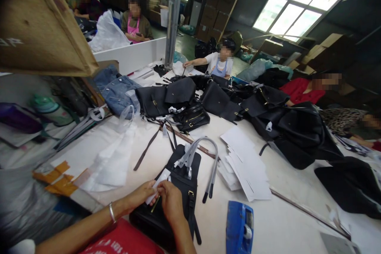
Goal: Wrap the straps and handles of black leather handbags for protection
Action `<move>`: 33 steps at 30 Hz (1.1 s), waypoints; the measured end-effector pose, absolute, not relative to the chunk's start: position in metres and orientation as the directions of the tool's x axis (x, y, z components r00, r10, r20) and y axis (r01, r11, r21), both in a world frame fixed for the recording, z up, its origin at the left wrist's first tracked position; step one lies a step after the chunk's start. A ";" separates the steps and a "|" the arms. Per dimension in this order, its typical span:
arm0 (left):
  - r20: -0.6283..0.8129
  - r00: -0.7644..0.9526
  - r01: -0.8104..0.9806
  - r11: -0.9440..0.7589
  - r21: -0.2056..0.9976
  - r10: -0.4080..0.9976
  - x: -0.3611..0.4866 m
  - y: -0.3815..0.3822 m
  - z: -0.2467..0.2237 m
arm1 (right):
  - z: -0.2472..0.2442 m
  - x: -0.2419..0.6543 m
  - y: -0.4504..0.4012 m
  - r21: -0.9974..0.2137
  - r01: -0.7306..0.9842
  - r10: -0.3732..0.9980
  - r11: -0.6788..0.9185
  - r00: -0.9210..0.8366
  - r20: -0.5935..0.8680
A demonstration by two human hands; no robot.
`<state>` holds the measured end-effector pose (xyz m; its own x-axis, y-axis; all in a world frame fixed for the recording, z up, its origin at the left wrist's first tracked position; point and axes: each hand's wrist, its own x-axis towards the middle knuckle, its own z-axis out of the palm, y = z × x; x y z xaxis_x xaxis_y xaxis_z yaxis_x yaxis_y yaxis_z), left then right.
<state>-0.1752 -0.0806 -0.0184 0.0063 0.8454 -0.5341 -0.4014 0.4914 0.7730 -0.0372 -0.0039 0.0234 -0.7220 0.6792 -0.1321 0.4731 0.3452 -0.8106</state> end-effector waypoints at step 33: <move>-0.656 0.355 -0.661 0.675 0.328 0.666 -0.196 -0.064 -0.021 | -0.026 -0.037 0.047 -0.502 0.347 0.376 0.792 -0.926 -0.047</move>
<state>-0.1962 -0.0639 -0.0207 0.3553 0.6664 -0.6555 -0.6608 0.6751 0.3281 -0.0370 0.0466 -0.0256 -0.9255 0.3758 -0.0470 0.3471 0.7921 -0.5021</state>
